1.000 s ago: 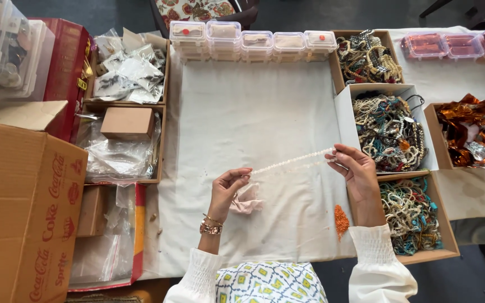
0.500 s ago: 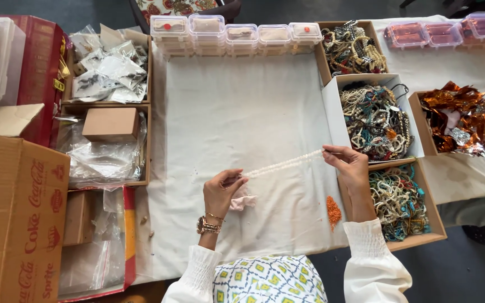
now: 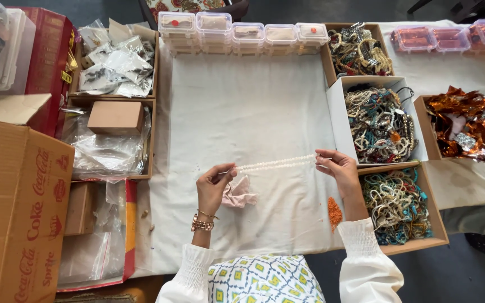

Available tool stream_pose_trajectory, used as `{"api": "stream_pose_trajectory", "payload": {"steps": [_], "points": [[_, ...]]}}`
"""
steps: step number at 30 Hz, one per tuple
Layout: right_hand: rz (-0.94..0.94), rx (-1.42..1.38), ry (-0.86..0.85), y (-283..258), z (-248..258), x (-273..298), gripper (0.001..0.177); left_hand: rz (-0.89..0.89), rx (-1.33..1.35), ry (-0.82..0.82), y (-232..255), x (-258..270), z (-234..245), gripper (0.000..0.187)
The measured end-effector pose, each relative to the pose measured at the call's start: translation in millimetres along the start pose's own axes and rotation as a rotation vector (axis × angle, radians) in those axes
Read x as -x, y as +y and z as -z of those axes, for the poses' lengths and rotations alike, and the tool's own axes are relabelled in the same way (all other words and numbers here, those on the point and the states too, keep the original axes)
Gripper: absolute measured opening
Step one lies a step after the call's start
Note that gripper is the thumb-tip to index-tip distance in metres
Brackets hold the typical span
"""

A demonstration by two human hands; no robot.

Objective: Packaging jewelry items like necklaces and earrings into small bags and pouches.

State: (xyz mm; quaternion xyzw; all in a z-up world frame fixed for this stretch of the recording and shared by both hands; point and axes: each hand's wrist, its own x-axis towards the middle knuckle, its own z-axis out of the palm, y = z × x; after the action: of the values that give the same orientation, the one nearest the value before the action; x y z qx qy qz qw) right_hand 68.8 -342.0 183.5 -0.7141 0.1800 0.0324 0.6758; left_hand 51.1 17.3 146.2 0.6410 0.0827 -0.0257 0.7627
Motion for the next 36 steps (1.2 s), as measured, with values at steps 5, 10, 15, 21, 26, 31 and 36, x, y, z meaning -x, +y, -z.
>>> {"api": "stream_pose_trajectory", "payload": {"steps": [5,10,15,21,26,31,36], "points": [[0.001,-0.098,-0.050,18,12,-3,0.024,0.014,0.105,-0.005,-25,-8,4,0.024],[-0.019,-0.078,-0.053,18,13,-3,0.024,0.053,0.203,-0.027,-43,-10,7,0.025],[-0.037,-0.053,-0.090,18,7,-8,0.026,0.102,0.189,-0.014,-50,-13,12,0.027],[0.067,0.098,-0.075,83,-18,-52,0.027,0.059,0.011,0.114,-104,-34,21,0.027],[0.419,0.727,0.115,126,-24,-39,0.033,-0.025,-0.261,0.343,-147,-34,50,0.023],[0.393,0.661,0.171,123,-34,-35,0.032,-0.064,-0.439,0.379,-103,-25,46,0.017],[0.618,1.008,-0.006,113,-64,-45,0.050,-0.370,-0.863,0.090,-123,-54,28,0.027]]}}
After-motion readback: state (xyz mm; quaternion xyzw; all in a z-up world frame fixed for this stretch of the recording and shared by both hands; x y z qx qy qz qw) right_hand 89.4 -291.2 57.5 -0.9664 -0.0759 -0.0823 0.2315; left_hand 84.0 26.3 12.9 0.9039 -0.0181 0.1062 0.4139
